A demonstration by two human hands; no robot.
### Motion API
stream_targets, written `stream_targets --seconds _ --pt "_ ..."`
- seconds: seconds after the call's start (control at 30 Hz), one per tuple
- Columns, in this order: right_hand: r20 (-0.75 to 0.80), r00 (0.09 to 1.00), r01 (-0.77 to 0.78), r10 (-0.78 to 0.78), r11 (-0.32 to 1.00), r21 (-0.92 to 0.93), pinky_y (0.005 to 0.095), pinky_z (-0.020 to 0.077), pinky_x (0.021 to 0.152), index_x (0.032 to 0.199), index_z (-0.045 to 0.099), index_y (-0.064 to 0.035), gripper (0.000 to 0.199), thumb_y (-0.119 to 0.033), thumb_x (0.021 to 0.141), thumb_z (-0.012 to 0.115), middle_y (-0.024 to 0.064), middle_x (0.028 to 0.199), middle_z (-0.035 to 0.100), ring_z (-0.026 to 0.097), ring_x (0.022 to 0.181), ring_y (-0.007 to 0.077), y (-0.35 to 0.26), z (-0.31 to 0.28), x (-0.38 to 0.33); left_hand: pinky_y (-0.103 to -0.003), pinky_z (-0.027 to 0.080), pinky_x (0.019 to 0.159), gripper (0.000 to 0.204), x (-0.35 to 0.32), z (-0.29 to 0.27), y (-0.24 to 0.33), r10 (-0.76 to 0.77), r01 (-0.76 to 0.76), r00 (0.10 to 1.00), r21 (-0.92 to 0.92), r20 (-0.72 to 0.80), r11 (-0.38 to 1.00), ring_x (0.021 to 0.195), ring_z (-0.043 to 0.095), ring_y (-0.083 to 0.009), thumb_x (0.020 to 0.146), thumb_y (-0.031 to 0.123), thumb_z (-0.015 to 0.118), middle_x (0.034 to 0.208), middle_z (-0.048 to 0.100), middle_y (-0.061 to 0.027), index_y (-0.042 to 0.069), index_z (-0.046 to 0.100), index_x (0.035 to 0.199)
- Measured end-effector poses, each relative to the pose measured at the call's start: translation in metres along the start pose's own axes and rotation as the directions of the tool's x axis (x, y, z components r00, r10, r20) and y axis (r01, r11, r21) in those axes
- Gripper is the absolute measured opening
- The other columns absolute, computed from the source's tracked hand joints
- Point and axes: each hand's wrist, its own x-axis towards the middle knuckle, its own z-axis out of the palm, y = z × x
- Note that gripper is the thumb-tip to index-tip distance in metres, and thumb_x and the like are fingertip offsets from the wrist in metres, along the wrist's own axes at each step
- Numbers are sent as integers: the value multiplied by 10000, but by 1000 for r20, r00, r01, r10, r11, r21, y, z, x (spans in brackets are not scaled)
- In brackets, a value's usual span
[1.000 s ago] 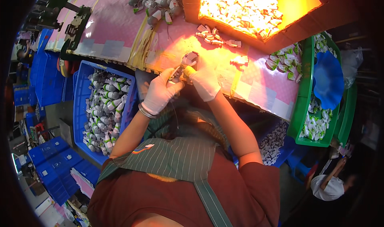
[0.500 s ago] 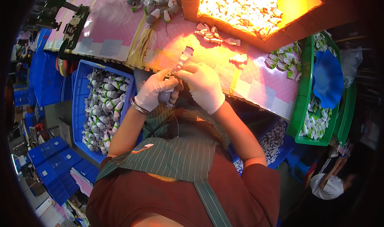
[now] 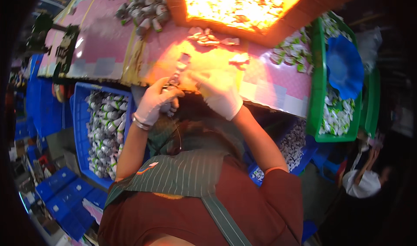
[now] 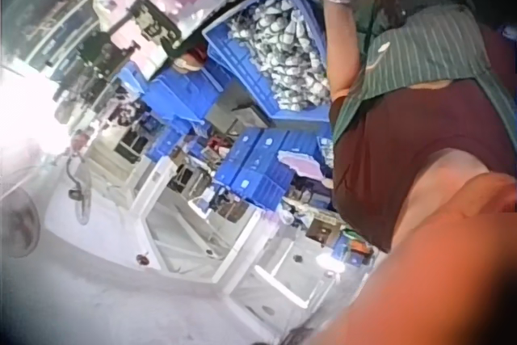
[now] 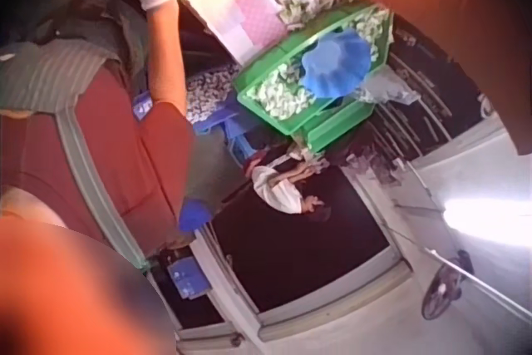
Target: Inspecting and sorting small white toy components using a light box at a factory workstation.
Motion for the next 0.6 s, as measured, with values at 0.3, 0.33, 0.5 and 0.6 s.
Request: stream_targets --seconds 0.3,0.33,0.5,0.6 --pt "-262 815 -573 516 655 -492 385 470 805 944 666 -87 199 -114 747 673 105 947 648 594 899 301 111 -111 -46 -242 452 517 368 8 -6 -16 59 -47 997 -211 48 976 568 567 -116 869 247 659 716 606 -63 19 508 1114" --pt "-251 850 -519 463 653 -552 386 471 795 934 666 -82 192 -107 744 669 108 944 647 593 894 302 117 -109 -51 -246 449 513 367 8 -3 -14 36 -23 998 -208 58 978 568 569 -121 871 232 656 714 606 -64 20 501 1127" --pt "-269 898 -440 348 705 -557 354 485 756 943 653 -29 142 -91 815 644 122 921 647 609 852 274 102 -90 -37 -252 457 508 348 6 0 -15 19 -14 1000 -227 20 974 575 576 -128 867 191 660 757 614 -67 28 501 1130" --pt "-195 806 -561 558 826 43 294 495 705 953 650 -35 118 -72 842 667 79 897 646 622 798 164 58 -54 -17 -256 475 515 380 6 -4 -17 31 -32 999 -226 -8 974 603 589 -123 853 148 673 823 622 -57 31 490 1166"
